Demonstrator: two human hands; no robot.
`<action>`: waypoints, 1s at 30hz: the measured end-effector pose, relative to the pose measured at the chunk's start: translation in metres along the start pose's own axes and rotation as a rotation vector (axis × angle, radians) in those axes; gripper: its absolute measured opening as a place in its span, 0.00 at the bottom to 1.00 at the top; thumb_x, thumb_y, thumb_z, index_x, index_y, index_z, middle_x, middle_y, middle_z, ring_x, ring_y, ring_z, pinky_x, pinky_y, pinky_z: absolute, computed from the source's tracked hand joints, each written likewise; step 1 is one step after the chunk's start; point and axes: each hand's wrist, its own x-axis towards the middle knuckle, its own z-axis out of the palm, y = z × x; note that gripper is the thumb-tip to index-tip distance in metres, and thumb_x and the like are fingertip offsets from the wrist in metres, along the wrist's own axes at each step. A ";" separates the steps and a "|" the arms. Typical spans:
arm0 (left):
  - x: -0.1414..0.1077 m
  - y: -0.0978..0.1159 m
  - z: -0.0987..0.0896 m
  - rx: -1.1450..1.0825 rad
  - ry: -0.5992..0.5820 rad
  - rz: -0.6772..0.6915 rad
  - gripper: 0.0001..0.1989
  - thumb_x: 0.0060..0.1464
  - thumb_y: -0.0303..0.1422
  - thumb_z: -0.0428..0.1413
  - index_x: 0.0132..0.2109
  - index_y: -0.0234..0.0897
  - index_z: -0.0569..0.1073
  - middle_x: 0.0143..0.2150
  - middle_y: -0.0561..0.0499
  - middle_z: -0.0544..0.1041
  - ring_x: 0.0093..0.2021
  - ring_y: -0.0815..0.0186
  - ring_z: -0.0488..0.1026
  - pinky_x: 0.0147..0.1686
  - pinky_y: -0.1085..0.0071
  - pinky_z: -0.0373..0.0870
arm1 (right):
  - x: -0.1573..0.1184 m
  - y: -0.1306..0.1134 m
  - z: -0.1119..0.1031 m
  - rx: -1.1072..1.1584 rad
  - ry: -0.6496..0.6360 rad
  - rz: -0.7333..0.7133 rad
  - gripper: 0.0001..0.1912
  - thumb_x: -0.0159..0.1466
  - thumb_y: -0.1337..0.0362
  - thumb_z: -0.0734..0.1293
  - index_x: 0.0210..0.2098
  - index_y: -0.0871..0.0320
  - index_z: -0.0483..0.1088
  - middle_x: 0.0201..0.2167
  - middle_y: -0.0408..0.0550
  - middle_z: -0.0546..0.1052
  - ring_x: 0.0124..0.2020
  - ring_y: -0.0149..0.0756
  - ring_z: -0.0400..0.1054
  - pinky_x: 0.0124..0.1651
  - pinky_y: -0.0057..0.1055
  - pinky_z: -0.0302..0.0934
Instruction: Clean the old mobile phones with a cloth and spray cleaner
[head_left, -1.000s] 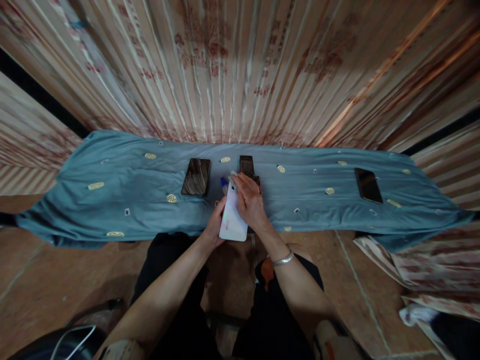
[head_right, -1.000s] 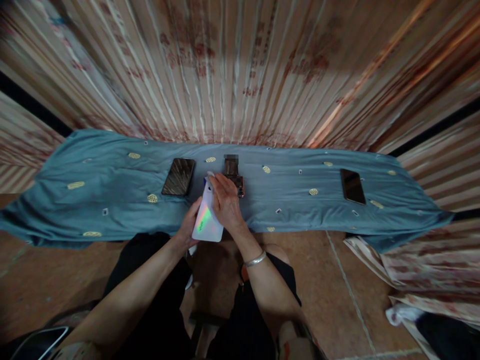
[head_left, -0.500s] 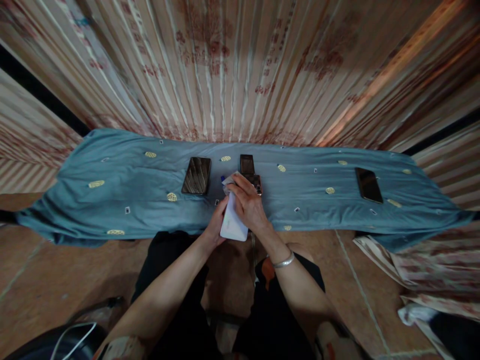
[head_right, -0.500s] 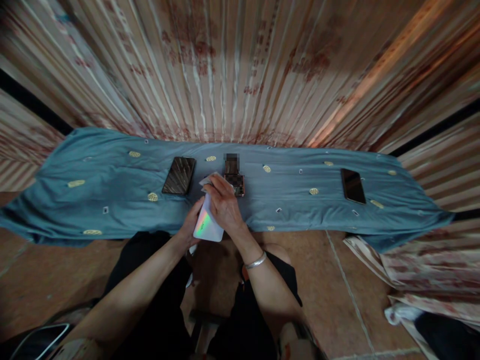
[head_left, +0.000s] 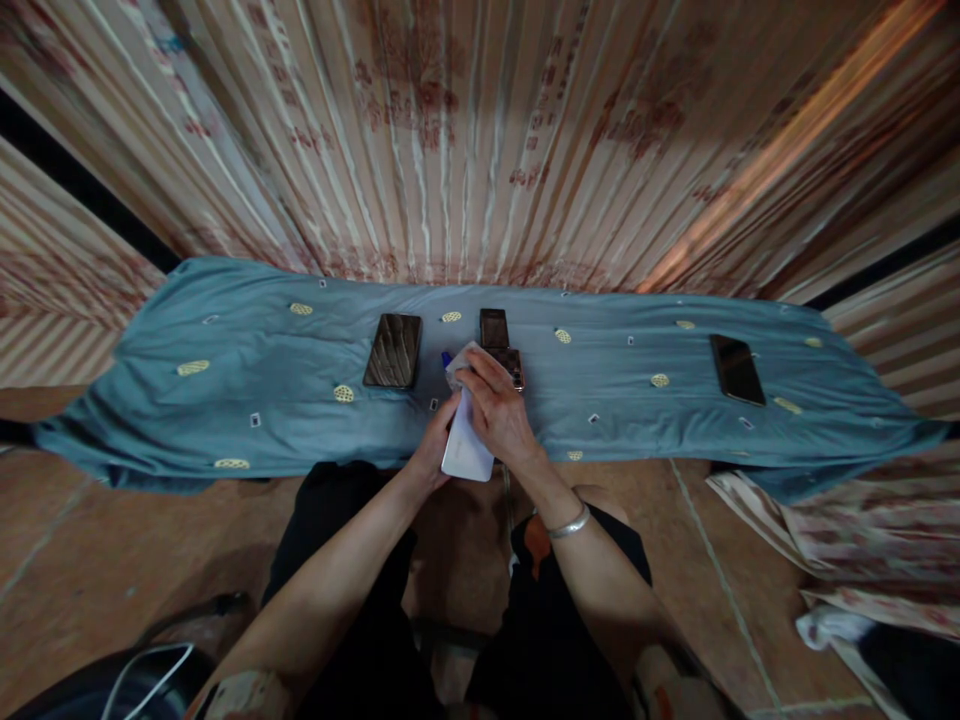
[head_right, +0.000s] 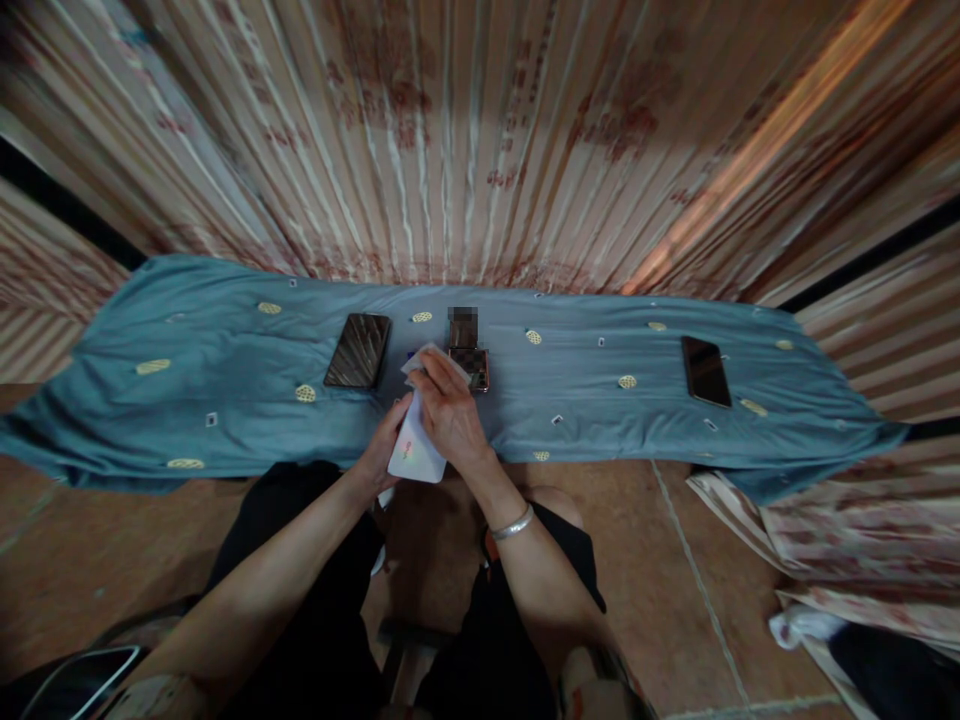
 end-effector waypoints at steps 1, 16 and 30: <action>0.000 0.000 0.001 -0.006 0.001 0.009 0.15 0.64 0.33 0.53 0.31 0.34 0.77 0.22 0.52 0.77 0.21 0.67 0.73 0.28 0.72 0.70 | 0.000 0.001 0.000 -0.007 -0.006 0.002 0.21 0.71 0.70 0.57 0.59 0.57 0.73 0.65 0.55 0.71 0.71 0.44 0.60 0.73 0.49 0.57; 0.000 -0.003 -0.005 0.091 -0.035 -0.003 0.14 0.63 0.38 0.54 0.36 0.34 0.78 0.24 0.50 0.79 0.22 0.63 0.75 0.29 0.67 0.74 | 0.004 0.014 -0.005 -0.056 0.049 0.044 0.27 0.69 0.72 0.54 0.65 0.61 0.67 0.59 0.58 0.76 0.62 0.44 0.69 0.68 0.49 0.63; -0.001 0.010 -0.001 0.016 -0.011 0.050 0.19 0.67 0.37 0.47 0.36 0.32 0.78 0.24 0.49 0.79 0.20 0.65 0.75 0.28 0.69 0.75 | -0.007 0.024 0.004 -0.066 0.080 0.181 0.26 0.71 0.70 0.54 0.66 0.63 0.64 0.64 0.62 0.72 0.67 0.46 0.66 0.70 0.52 0.61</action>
